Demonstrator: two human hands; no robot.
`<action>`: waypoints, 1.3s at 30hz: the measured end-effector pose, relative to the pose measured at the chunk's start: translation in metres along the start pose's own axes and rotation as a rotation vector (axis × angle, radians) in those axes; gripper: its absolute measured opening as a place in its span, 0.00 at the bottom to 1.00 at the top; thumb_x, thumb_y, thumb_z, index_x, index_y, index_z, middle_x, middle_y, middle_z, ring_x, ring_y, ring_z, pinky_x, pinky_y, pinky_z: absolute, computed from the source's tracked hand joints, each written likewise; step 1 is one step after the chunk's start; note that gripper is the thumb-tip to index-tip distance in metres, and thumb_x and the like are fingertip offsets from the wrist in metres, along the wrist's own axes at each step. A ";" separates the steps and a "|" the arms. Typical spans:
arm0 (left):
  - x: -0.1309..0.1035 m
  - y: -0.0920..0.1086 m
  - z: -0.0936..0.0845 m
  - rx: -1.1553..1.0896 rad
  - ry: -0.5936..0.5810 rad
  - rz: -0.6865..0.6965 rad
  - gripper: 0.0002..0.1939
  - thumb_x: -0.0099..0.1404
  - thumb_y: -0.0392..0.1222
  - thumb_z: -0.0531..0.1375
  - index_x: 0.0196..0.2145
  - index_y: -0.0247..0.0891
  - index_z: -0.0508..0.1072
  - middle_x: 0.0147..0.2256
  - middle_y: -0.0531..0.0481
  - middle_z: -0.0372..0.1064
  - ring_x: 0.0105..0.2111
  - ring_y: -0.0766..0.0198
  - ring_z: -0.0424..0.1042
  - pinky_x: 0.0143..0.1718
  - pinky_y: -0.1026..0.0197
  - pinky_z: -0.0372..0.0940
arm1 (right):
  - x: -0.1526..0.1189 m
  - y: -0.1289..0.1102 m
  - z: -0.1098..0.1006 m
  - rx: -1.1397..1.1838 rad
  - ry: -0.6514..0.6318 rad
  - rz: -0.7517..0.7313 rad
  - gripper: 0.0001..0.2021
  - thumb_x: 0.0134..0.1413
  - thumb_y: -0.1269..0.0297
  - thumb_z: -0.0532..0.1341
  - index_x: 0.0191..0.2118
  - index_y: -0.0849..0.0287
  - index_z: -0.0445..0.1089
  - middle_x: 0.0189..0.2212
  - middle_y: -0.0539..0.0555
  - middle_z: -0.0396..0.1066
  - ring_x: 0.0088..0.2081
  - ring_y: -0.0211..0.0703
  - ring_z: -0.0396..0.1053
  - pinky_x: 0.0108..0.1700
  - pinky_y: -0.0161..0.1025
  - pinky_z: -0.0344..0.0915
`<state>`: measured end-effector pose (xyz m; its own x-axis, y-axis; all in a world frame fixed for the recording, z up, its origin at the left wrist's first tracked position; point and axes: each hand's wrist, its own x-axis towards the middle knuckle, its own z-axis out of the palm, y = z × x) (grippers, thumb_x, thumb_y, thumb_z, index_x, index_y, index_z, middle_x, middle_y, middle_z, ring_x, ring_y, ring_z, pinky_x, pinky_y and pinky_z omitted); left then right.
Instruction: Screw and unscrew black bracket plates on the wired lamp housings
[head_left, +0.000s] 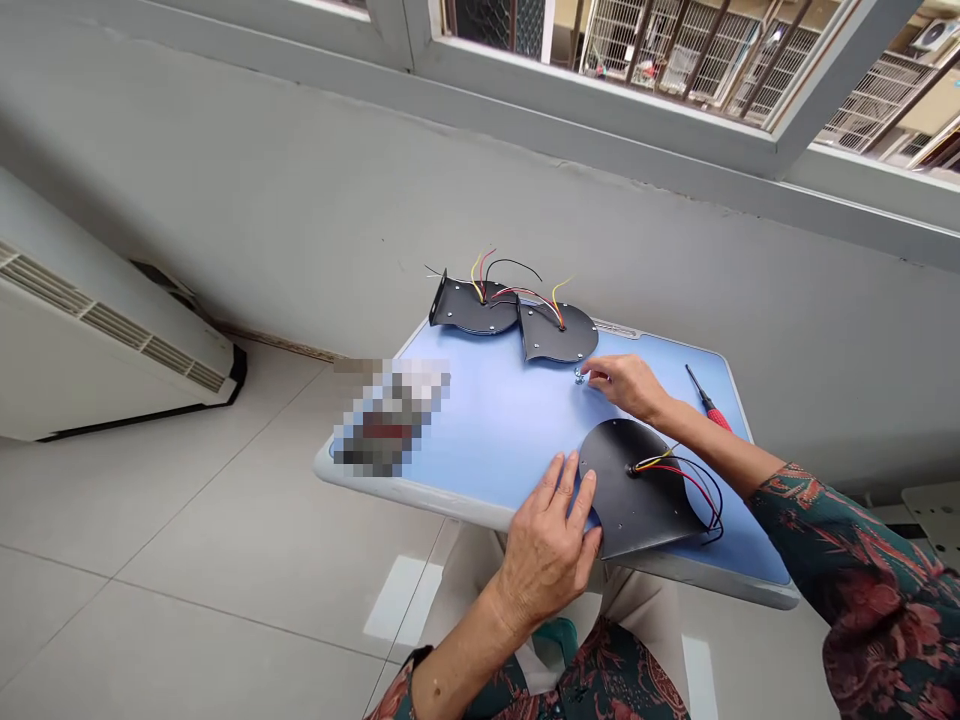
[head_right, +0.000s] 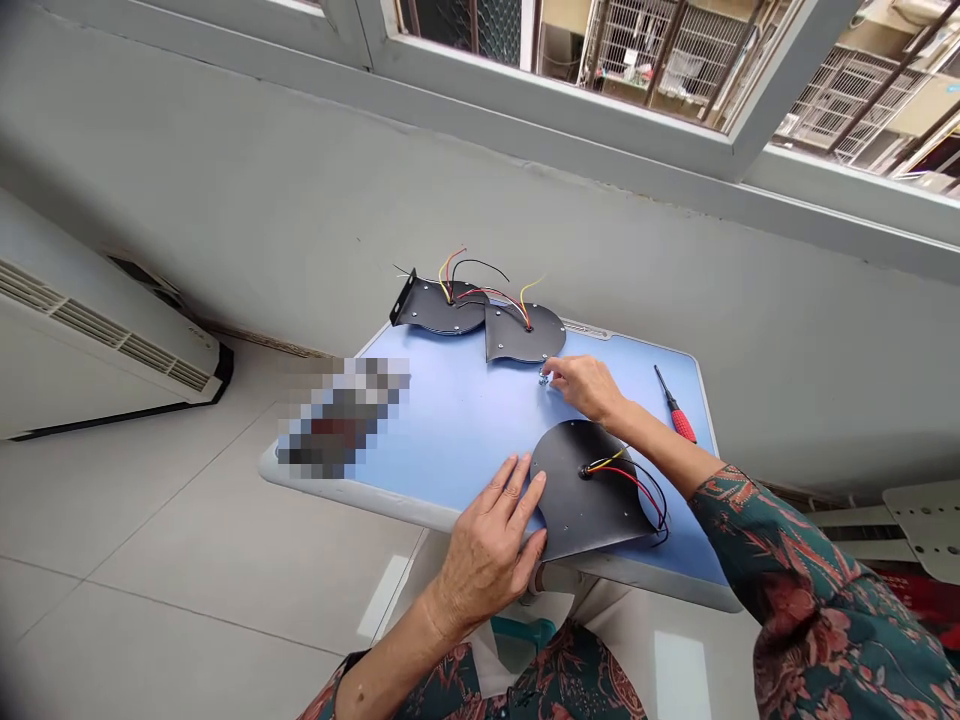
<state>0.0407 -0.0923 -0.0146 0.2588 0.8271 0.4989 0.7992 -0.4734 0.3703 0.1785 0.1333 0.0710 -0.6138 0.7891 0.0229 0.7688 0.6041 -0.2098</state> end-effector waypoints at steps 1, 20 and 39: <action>0.000 0.000 0.000 0.002 0.004 0.004 0.30 0.71 0.40 0.57 0.67 0.25 0.65 0.69 0.24 0.58 0.72 0.38 0.55 0.63 0.38 0.68 | 0.000 0.001 0.002 -0.059 -0.009 -0.016 0.14 0.63 0.73 0.61 0.50 0.55 0.79 0.43 0.55 0.81 0.43 0.46 0.76 0.41 0.38 0.63; 0.004 0.000 -0.004 0.029 0.020 0.026 0.28 0.72 0.40 0.57 0.65 0.22 0.67 0.66 0.25 0.63 0.70 0.37 0.58 0.62 0.40 0.69 | -0.067 -0.048 -0.017 0.385 0.006 -0.008 0.06 0.58 0.69 0.63 0.36 0.59 0.80 0.27 0.49 0.77 0.29 0.36 0.71 0.37 0.34 0.64; 0.004 0.000 -0.003 0.030 0.013 0.020 0.29 0.72 0.42 0.57 0.65 0.21 0.68 0.65 0.24 0.64 0.71 0.37 0.56 0.64 0.40 0.68 | -0.096 -0.050 0.014 0.474 0.057 -0.095 0.06 0.59 0.74 0.66 0.34 0.58 0.79 0.28 0.48 0.73 0.30 0.35 0.66 0.37 0.34 0.62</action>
<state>0.0403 -0.0900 -0.0105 0.2682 0.8133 0.5163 0.8097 -0.4807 0.3366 0.1964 0.0255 0.0661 -0.6566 0.7456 0.1140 0.5355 0.5671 -0.6258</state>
